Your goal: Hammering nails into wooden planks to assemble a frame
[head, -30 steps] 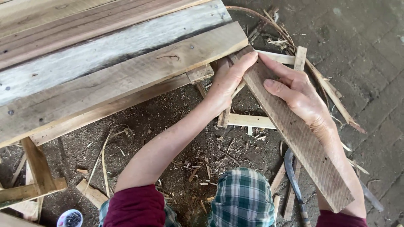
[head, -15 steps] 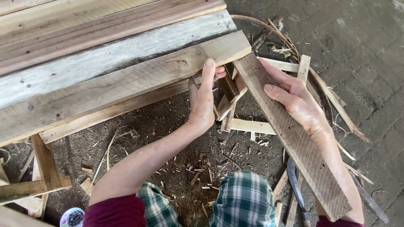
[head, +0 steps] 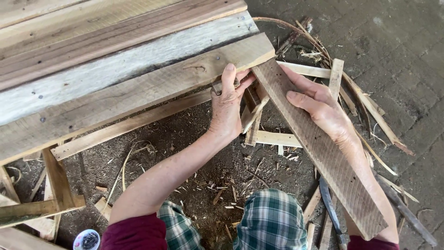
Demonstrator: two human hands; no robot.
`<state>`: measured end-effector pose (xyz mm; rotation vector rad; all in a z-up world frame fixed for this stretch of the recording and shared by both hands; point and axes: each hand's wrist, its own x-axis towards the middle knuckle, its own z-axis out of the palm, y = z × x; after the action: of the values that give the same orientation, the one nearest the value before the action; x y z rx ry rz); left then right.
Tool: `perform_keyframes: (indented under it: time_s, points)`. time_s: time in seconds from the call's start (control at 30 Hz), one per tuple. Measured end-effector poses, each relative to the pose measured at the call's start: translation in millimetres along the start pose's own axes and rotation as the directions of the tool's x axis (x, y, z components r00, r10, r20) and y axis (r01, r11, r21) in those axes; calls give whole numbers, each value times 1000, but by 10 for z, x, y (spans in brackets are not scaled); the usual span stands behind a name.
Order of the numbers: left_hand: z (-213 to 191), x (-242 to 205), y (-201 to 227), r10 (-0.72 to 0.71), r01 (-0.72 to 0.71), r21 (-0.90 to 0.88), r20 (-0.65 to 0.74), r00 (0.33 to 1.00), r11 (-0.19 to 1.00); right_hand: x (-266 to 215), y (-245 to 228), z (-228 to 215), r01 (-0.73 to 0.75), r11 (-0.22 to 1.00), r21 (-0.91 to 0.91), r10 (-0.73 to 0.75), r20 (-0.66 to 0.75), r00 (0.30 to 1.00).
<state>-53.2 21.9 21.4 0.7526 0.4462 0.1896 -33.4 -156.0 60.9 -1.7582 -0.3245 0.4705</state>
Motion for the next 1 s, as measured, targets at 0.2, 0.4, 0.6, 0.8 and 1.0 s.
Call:
perform_keyframes:
  time_s: [0.2,0.4,0.6,0.8,1.0]
  points:
    - [-49,55,-35,50,-54,42,101,994,998,2,35,-21,-16,999,-28,15,-39,999]
    - [-105,104,-77,23,-33,66,152,988,997,18,-22,-38,-19,999,30,18,15,1000]
    - [-132,159,-135,104,-119,109,132,986,987,44,37,-75,43,999,-28,-42,29,999]
    - [-147,150,-132,74,-98,163,149,986,982,14,-3,-70,70,993,-93,-65,56,996]
    - [-105,-8,-95,-12,-30,288,144,990,957,-17,-34,-48,2,998,-64,0,33,999]
